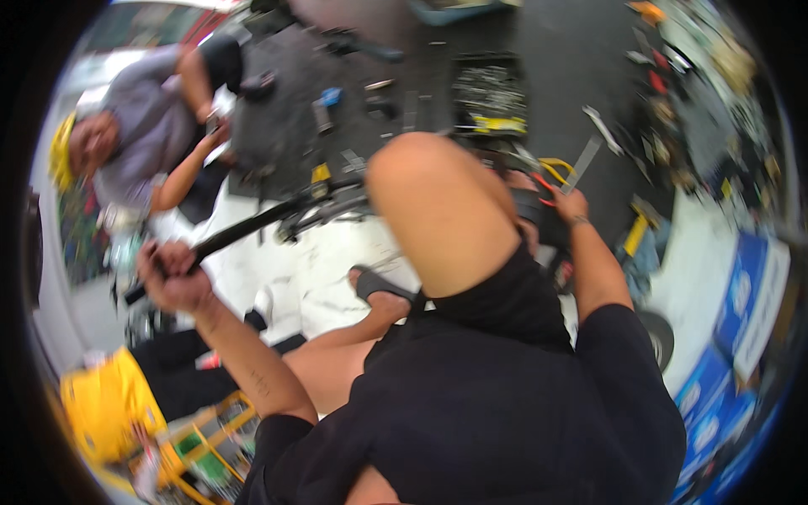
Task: The person assembles a scooter fork by inserting bolts and tightening them with a cordless impact driver. They repeatedly select bolts from a tray, position the fork, and use the driver to secure the components.
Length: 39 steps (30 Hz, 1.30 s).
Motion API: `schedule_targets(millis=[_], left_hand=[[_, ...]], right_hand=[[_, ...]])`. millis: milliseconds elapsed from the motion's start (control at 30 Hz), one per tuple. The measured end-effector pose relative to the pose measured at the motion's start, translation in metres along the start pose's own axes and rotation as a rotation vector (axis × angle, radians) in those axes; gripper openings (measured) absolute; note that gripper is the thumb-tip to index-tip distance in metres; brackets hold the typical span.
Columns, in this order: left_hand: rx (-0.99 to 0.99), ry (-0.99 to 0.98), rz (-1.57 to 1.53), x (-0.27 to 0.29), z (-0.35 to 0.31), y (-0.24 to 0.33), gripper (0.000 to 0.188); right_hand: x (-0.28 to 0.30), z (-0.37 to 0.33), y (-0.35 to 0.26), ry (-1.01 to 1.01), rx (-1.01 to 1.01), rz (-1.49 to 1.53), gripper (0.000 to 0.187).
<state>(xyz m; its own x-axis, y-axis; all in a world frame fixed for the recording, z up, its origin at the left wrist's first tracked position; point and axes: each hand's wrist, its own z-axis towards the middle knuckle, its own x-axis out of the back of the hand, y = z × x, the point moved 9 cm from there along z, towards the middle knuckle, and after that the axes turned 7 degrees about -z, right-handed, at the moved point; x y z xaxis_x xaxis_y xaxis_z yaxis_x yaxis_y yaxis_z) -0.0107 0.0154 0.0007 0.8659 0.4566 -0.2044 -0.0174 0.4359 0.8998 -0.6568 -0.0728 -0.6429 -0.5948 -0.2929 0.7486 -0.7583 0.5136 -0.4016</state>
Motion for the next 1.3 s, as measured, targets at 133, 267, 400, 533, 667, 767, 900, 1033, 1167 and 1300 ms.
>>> schedule_targets(millis=[133, 267, 400, 533, 667, 767, 900, 1033, 1167, 1300], left_hand=[[-0.082, 0.026, 0.018, -0.014, -0.033, 0.006, 0.034], [-0.199, -0.083, -0.047, -0.048, -0.046, 0.022, 0.041], [-0.132, 0.207, -0.024, -0.033, -0.013, 0.027, 0.044], [-0.134, 0.253, 0.03, -0.031, 0.014, 0.05, 0.044], [-0.125, 0.335, 0.078, -0.019, 0.02, 0.081, 0.043], [-0.131, 0.34, 0.031, 0.009, 0.018, 0.127, 0.043], [-0.224, 0.204, -0.026, 0.05, 0.014, 0.222, 0.047], [-0.282, 0.152, -0.069, 0.076, 0.015, 0.31, 0.044], [-0.248, 0.104, -0.03, 0.082, 0.04, 0.368, 0.041], [-0.129, 0.039, 0.024, 0.078, 0.058, 0.38, 0.036]], right_hand=[[-0.028, 0.044, -0.017, -0.147, 0.036, -0.482, 0.06], [-0.01, 0.036, -0.034, -0.378, 0.056, -0.22, 0.035], [0.071, -0.012, -0.037, -0.175, -0.285, 0.799, 0.033], [0.187, -0.079, -0.106, -0.071, 0.142, 0.501, 0.04], [0.3, -0.184, -0.226, 0.37, 0.686, 0.224, 0.039], [0.337, -0.255, -0.279, 0.455, 0.745, 0.457, 0.039], [0.33, -0.304, -0.334, 0.393, 0.781, 0.529, 0.041], [0.243, -0.282, -0.389, -0.003, 0.765, 0.502, 0.048], [0.162, -0.268, -0.385, -0.142, 0.678, 0.295, 0.047], [0.128, -0.278, -0.382, -0.323, 0.758, 0.211, 0.042]])
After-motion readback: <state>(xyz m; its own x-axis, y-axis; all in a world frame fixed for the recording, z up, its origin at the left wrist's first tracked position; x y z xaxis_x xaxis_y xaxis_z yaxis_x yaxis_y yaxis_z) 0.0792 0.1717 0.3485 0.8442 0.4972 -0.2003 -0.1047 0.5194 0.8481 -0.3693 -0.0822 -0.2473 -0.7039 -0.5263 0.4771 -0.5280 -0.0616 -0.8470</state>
